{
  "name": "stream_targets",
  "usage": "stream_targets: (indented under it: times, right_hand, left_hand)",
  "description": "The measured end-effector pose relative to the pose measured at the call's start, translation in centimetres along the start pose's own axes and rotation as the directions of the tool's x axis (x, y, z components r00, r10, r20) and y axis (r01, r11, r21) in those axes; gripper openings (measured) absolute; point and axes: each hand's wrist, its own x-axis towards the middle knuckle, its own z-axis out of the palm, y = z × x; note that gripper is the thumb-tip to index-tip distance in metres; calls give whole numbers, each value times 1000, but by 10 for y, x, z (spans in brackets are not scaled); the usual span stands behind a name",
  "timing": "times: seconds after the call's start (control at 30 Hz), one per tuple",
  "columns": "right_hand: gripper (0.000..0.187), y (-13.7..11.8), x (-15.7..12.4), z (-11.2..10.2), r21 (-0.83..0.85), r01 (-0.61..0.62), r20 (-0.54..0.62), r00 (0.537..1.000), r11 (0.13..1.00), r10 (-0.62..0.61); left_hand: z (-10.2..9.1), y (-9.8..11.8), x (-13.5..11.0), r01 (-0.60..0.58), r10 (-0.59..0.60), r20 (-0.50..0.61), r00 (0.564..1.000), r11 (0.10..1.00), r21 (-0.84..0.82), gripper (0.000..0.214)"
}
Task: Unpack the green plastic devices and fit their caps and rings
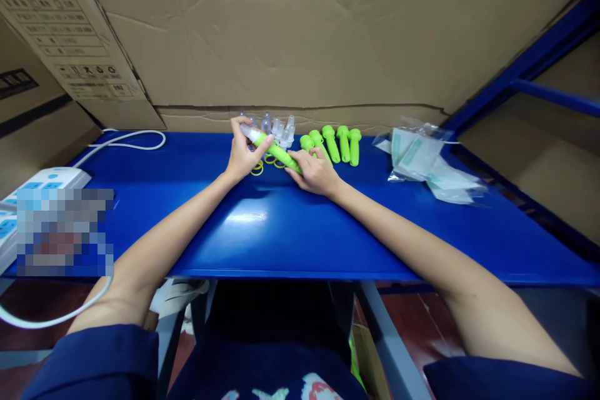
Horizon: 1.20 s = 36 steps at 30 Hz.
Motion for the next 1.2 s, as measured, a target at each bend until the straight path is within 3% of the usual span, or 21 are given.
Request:
stream_targets:
  times: [0.17,0.33,0.57,0.83,1.03,1.2]
  right_hand:
    - [44,2,-1,2,-29,74,-86,993,997,-77]
    - [44,4,-2,4,8,32,-52,998,999,-31]
    - [44,3,-1,4,-2,45,-44,998,999,-45]
    - [40,2,-2,3,100,66,-50,997,993,-61]
    - [50,-14,8,-8,194,-61,-32,997,979,68]
    - [61,-21,16,-20,370,-171,-16,982,913,190]
  left_hand:
    - [1,7,-1,-66,64,49,997,997,43,73]
    - [1,9,-1,-113,107,53,993,986,121,75]
    - [2,11,-1,-62,68,-27,997,982,180,61]
    - [1,9,-2,-30,27,27,999,988,148,56]
    - [3,17,0,-1,-7,87,996,996,84,62]
    - [5,26,-2,44,-48,180,982,999,25,67]
